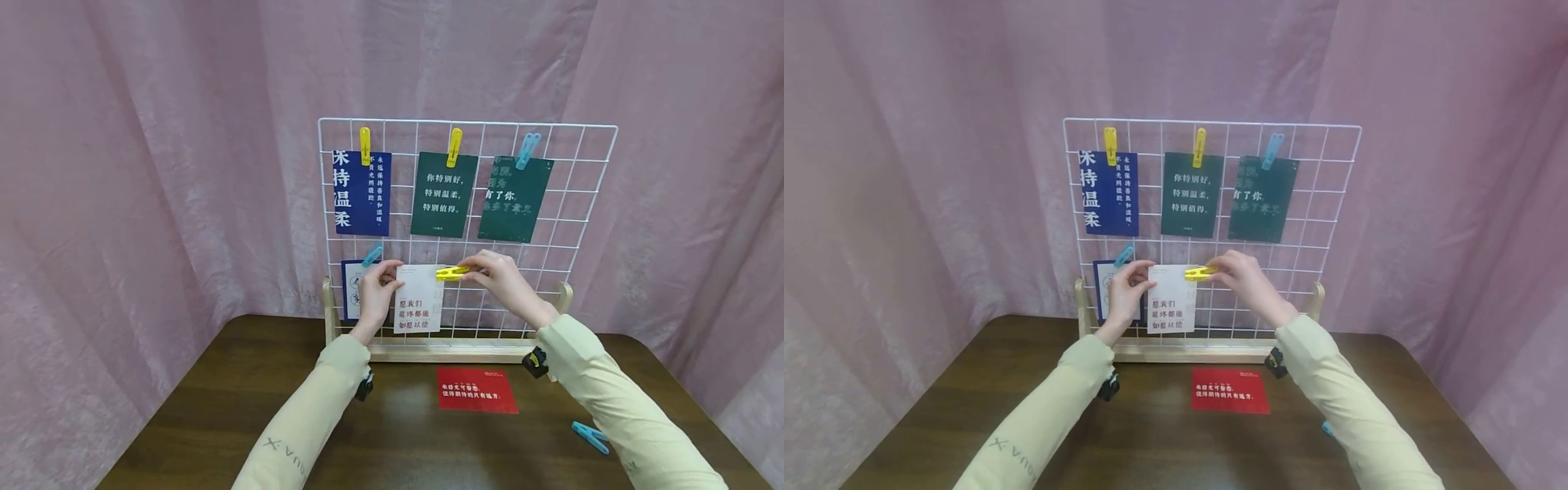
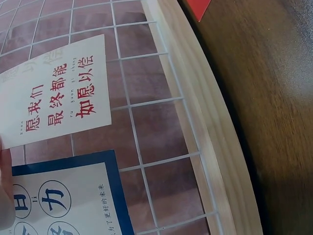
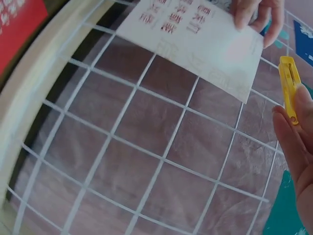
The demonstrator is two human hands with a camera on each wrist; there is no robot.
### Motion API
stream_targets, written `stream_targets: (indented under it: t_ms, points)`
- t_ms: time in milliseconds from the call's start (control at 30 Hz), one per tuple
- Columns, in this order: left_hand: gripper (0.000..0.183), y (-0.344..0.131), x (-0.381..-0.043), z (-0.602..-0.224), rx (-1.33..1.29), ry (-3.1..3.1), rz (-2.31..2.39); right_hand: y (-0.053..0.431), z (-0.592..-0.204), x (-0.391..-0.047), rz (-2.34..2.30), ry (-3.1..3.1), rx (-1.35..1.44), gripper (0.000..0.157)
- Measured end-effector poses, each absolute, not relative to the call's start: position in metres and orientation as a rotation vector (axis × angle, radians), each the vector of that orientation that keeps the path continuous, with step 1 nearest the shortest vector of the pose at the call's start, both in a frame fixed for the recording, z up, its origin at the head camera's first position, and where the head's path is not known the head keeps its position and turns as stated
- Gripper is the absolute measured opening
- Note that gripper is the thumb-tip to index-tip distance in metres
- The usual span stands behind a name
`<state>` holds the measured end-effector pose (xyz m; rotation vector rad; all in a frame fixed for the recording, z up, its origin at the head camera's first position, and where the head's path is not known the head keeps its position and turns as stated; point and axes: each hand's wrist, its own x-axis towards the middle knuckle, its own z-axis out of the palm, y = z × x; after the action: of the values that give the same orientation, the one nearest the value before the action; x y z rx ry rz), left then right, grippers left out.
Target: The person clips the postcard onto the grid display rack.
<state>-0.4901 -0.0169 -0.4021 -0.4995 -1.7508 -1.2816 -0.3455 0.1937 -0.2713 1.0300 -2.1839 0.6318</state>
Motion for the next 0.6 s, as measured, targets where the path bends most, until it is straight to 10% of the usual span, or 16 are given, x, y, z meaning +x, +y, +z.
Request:
stream_targets:
  t_ms: [600]
  points:
    - [0.037, -0.013, -0.481, -0.395, -0.433, -1.755, -1.260, 0.161, -0.255, -0.365, 0.232, -2.142, 0.926, 0.016]
